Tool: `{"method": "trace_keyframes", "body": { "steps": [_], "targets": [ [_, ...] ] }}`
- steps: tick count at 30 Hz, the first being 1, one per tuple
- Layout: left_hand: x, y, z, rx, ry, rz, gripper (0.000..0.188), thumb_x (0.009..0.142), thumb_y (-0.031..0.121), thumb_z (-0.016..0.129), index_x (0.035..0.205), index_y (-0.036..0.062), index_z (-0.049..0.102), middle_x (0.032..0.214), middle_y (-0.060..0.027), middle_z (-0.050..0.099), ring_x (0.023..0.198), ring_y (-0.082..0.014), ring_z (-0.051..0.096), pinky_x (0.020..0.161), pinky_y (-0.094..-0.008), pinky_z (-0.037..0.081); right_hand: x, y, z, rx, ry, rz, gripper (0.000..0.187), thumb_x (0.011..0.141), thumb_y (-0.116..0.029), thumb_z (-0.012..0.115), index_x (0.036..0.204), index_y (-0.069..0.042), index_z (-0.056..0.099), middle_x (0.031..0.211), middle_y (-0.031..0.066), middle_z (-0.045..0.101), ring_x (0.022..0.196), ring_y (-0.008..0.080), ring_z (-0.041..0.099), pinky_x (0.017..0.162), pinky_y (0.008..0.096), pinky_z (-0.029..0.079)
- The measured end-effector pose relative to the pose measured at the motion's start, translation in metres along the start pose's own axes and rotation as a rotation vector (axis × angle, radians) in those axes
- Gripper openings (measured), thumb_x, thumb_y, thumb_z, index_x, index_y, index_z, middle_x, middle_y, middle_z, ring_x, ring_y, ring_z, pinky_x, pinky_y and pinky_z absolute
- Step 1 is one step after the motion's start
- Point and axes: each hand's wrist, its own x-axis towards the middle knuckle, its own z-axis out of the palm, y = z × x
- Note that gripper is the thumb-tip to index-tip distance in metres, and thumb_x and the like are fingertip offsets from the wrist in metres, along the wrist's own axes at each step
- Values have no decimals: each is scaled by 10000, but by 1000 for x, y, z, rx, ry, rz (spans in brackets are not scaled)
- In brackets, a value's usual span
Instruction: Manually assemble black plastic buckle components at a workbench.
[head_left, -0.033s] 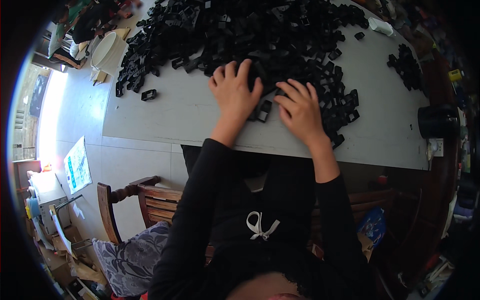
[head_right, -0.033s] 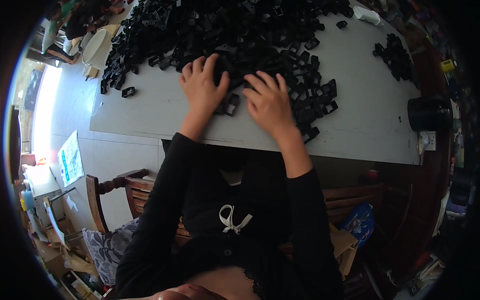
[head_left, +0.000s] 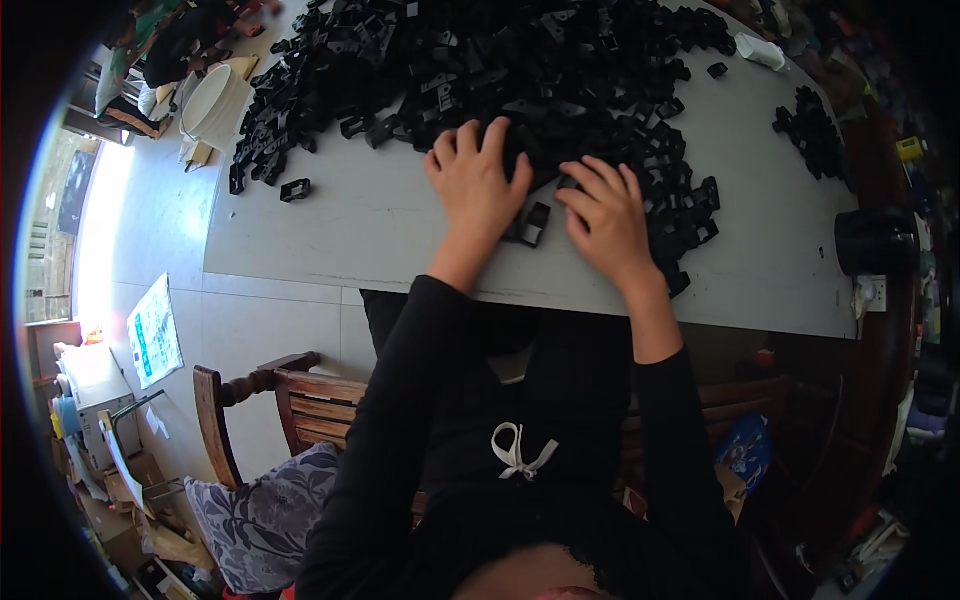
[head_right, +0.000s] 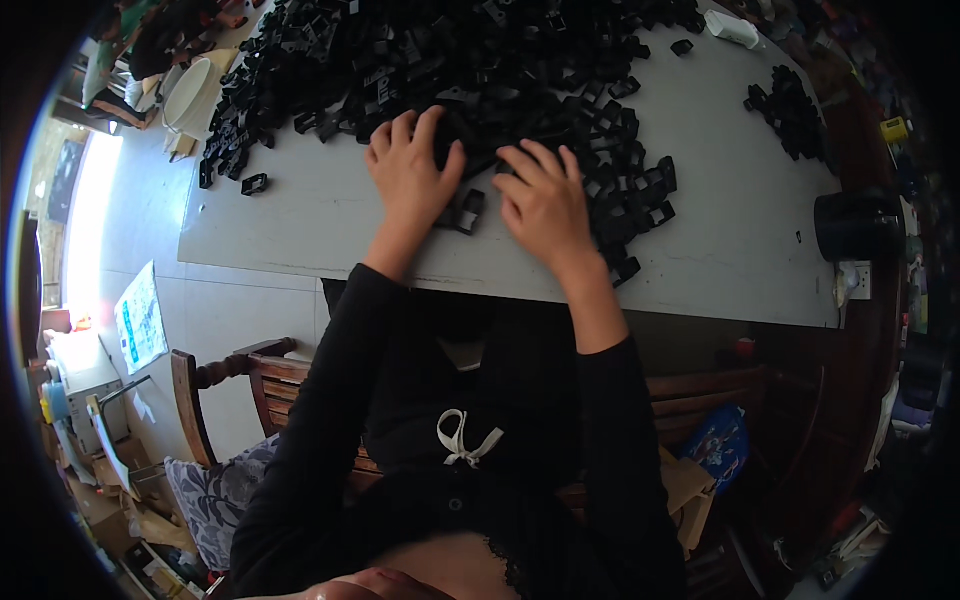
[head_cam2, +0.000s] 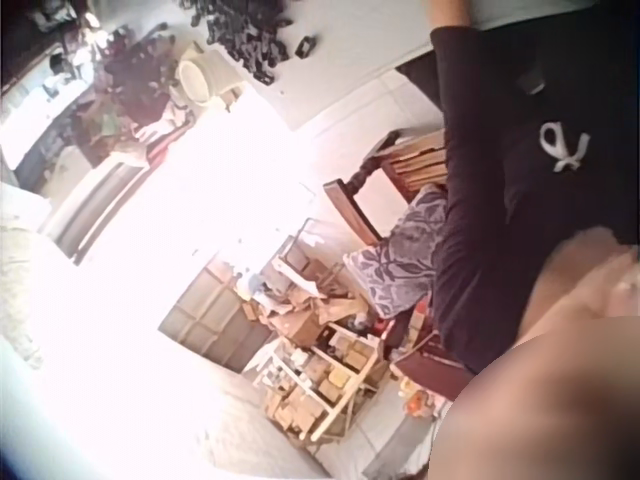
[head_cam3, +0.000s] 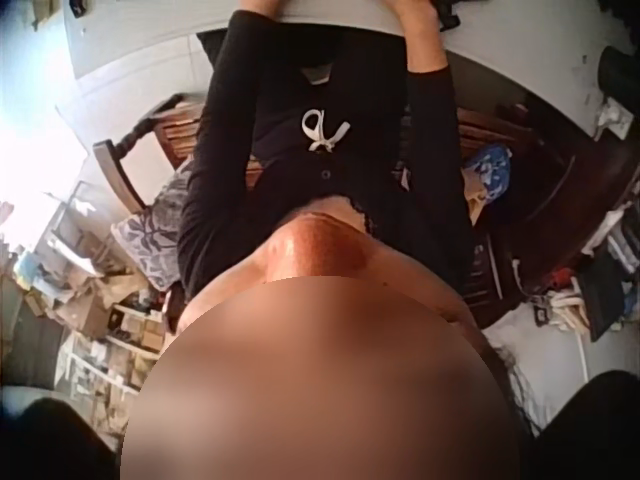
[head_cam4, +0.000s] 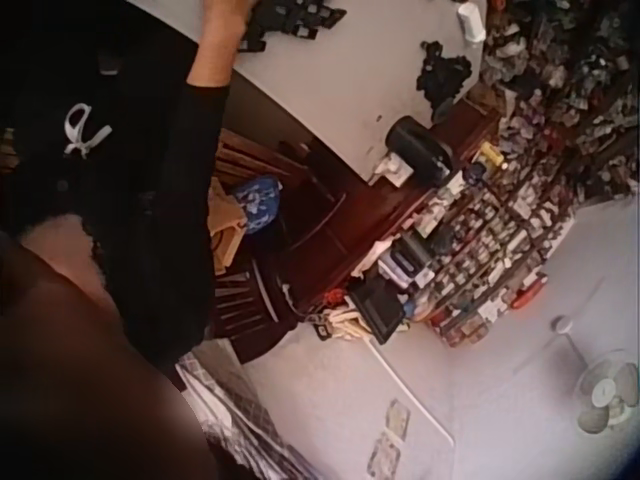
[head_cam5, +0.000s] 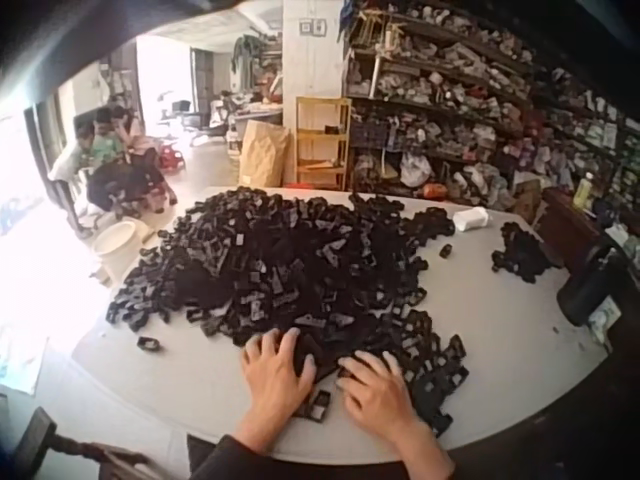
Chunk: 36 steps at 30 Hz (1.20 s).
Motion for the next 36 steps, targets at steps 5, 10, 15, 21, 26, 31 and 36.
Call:
{"method": "trace_keyframes", "body": {
  "steps": [5,10,15,21,26,31,36],
  "targets": [
    [9,31,14,-373,31,46,331,837,199,664,1152,102,641,1211,-130,569,1144,-335,489,986,-458,372,-4,37,-7,-33,48,101,120,802,-50,637,888,-67,718,1213,72,651,1262,283,523,1092,480,352],
    [22,2,-2,-782,58,-51,249,902,-14,520,1110,41,645,1201,-129,592,1119,-270,574,918,-330,459,-6,64,-17,106,164,167,121,806,-24,620,856,-53,725,1166,85,680,1270,298,515,1056,436,403],
    [20,-40,-31,-750,108,-101,241,914,-46,496,1064,35,666,1122,-109,646,1078,-239,604,917,-316,466,-5,44,-29,35,346,170,156,792,7,620,888,-51,729,1128,95,685,1220,302,544,1024,425,434],
    [3,-63,-41,-241,8,91,246,834,-14,595,1061,40,675,1107,-103,656,1052,-298,609,936,-366,463,12,-28,-6,184,278,-68,168,749,27,642,882,-37,723,975,59,700,1007,234,630,891,364,480],
    [-12,-52,-48,-313,-174,67,289,810,12,616,1092,58,659,1090,-93,654,1022,-294,605,918,-385,444,47,-37,13,-57,10,-23,128,744,25,645,828,-39,717,859,41,666,866,200,616,775,350,481],
    [-23,-43,-72,-310,-135,63,242,818,-23,608,1043,40,672,1052,-113,654,975,-292,627,870,-360,478,67,-37,9,-166,-223,-20,129,769,41,612,810,-36,708,808,51,640,830,214,616,742,347,497],
    [-29,-19,-73,-433,-157,52,224,817,-68,605,1007,25,677,1010,-121,650,913,-266,644,794,-332,507,68,-22,12,-28,-307,-50,194,765,68,615,887,-42,720,886,72,671,865,243,647,731,364,536]
  ]
}}
